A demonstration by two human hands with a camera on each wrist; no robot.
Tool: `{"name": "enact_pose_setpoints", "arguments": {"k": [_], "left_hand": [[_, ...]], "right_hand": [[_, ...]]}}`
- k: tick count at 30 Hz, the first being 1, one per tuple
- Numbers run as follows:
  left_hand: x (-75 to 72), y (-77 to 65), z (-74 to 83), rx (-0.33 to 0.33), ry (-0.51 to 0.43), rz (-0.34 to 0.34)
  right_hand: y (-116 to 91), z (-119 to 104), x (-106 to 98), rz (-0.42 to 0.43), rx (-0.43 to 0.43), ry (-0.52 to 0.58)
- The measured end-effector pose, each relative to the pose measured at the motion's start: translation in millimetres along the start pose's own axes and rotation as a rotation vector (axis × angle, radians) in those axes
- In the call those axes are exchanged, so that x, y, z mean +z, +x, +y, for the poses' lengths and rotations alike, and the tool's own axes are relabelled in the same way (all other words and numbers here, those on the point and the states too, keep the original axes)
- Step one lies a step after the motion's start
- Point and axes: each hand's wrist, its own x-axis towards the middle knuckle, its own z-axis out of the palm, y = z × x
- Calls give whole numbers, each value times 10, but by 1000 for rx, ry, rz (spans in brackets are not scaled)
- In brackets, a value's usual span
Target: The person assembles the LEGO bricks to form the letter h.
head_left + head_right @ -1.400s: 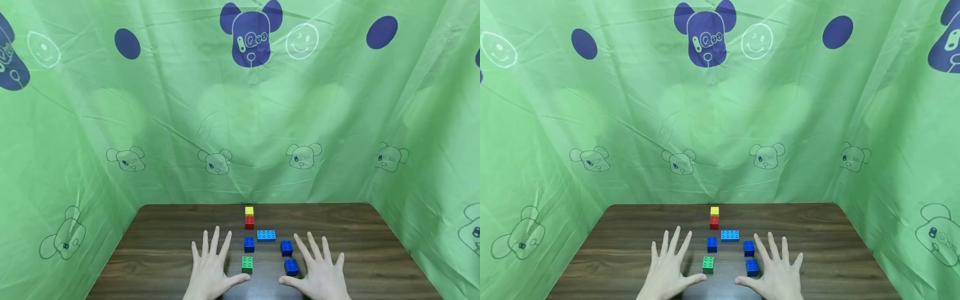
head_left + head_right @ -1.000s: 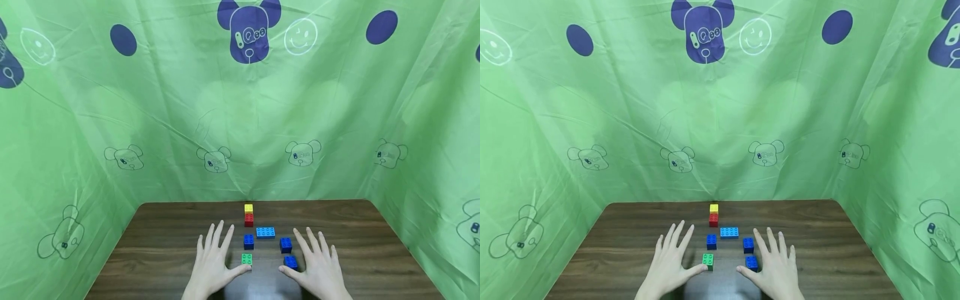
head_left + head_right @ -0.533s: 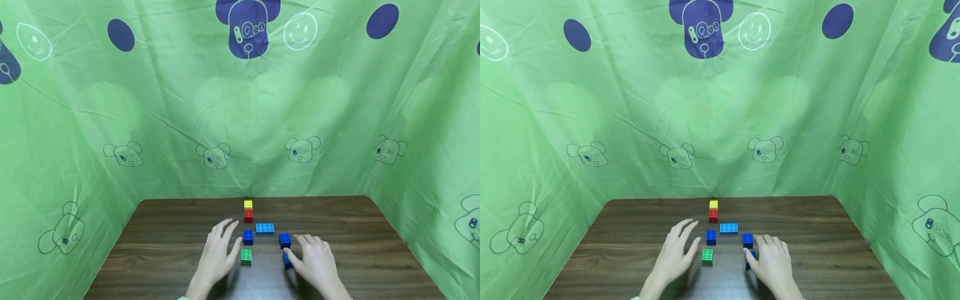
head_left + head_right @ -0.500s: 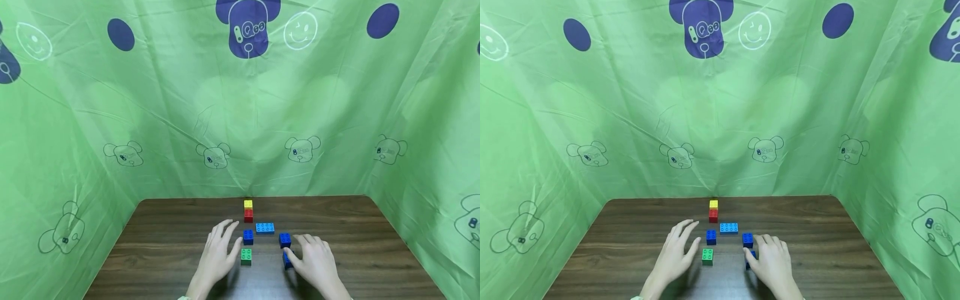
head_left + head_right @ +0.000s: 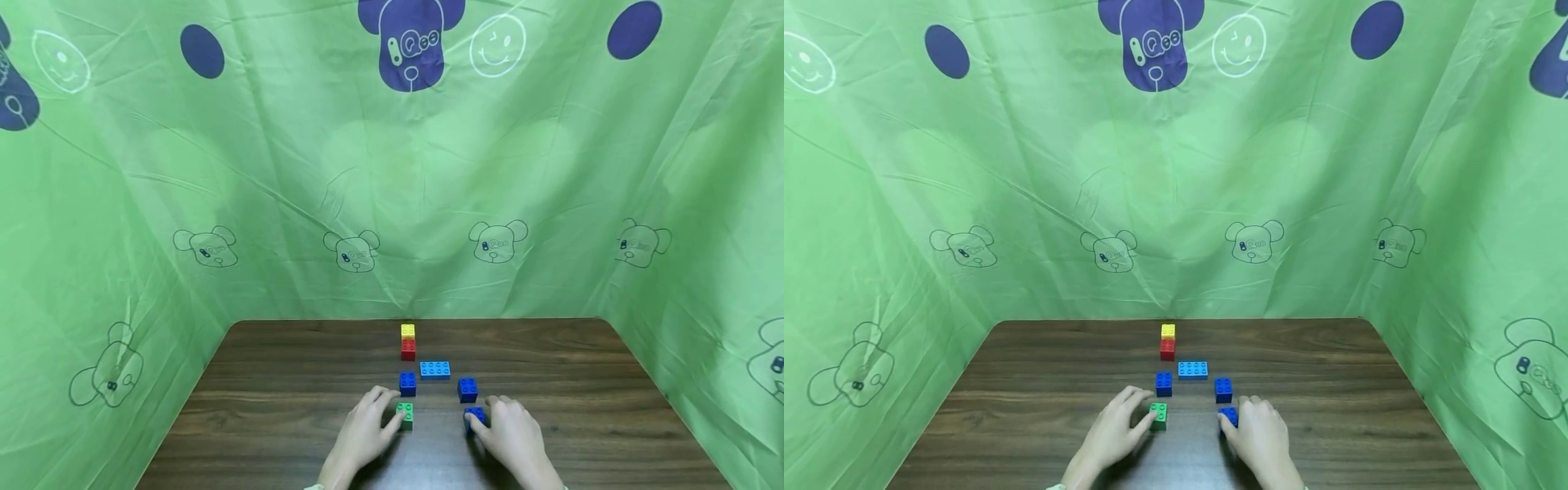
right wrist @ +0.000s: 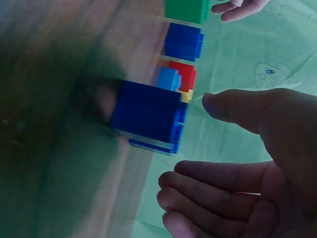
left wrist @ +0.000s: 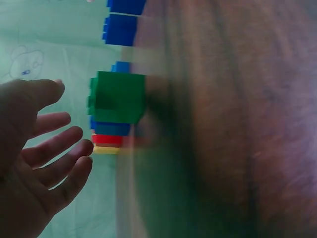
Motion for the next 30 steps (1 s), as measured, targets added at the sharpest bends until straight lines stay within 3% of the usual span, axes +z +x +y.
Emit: {"name": "enact_pose_setpoints", "arguments": {"k": [10, 19, 27, 30], "left_hand": [[105, -38, -71, 60, -22, -3], [114, -14, -68, 31, -77, -86], [36, -100, 96, 76, -282, -130], [30, -134, 166, 52, -350, -179]], "right_hand": [[-13, 29, 134, -26, 57, 33], [-9, 39, 165, -72, 89, 72], [27, 117, 200, -124, 97, 131], [48, 138, 201, -140, 86, 145]]}}
